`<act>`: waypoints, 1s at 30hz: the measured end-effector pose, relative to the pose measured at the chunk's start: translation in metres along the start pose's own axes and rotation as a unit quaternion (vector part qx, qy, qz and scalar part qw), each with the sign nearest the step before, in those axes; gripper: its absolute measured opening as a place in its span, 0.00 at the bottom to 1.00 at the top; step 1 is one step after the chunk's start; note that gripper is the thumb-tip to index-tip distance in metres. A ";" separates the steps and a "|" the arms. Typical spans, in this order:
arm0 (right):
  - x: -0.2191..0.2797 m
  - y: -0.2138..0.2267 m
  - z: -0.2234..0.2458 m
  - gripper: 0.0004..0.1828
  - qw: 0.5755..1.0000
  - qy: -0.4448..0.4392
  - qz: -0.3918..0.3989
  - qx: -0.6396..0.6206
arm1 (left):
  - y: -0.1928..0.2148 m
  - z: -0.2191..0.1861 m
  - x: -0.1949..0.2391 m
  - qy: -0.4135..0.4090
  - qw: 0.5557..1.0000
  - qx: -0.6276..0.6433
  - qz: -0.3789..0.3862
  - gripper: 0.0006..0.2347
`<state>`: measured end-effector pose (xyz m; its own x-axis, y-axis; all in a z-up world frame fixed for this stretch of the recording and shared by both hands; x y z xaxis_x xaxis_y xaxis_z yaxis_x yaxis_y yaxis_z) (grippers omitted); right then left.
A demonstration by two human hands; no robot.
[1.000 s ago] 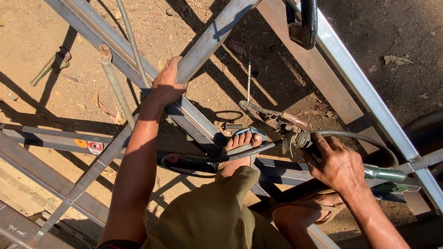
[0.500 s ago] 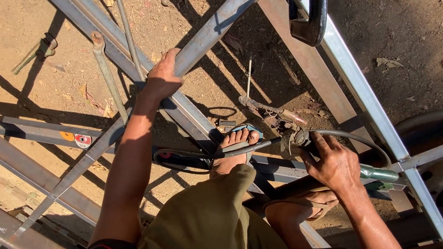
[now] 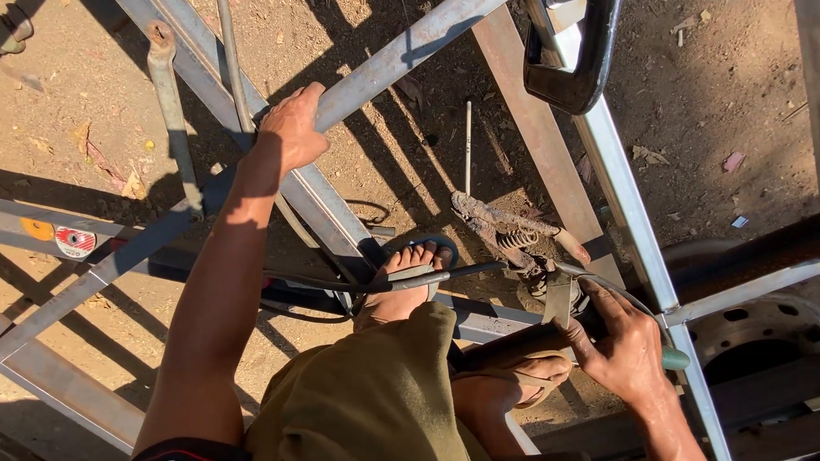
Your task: Assembling a metal frame by positioning beams, securing them with clamps, welding the joints, and grinding the surfaces.
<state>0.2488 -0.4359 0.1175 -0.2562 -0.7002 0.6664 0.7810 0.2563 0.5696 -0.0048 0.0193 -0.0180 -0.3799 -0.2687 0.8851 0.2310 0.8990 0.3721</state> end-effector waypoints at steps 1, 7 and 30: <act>0.009 0.012 0.005 0.35 1.000 0.012 0.013 -0.018 | 0.004 -0.009 0.006 0.008 1.000 -0.017 0.008 0.24; 0.071 0.066 0.031 0.20 0.985 -0.079 0.084 -0.131 | 0.022 -0.041 0.023 0.024 0.997 0.034 0.067 0.19; 0.198 0.089 -0.039 0.17 0.853 -0.374 -0.161 -0.326 | -0.023 -0.017 -0.036 -0.162 0.978 0.015 -0.127 0.17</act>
<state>0.2901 -0.5778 0.2817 -0.6182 0.0184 0.7858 0.6907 -0.4646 0.5542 0.0188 0.0026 -0.0532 -0.6871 -0.3657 0.6277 0.0668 0.8286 0.5559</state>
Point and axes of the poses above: each hand's wrist, its own x-axis away from the middle knuckle, its own y-axis out of the back of the hand, z = x × y, the point moved 2 cm from there along -x, towards the middle knuckle, and after that the axes turned 15 degrees about z, right-handed, at the moved point
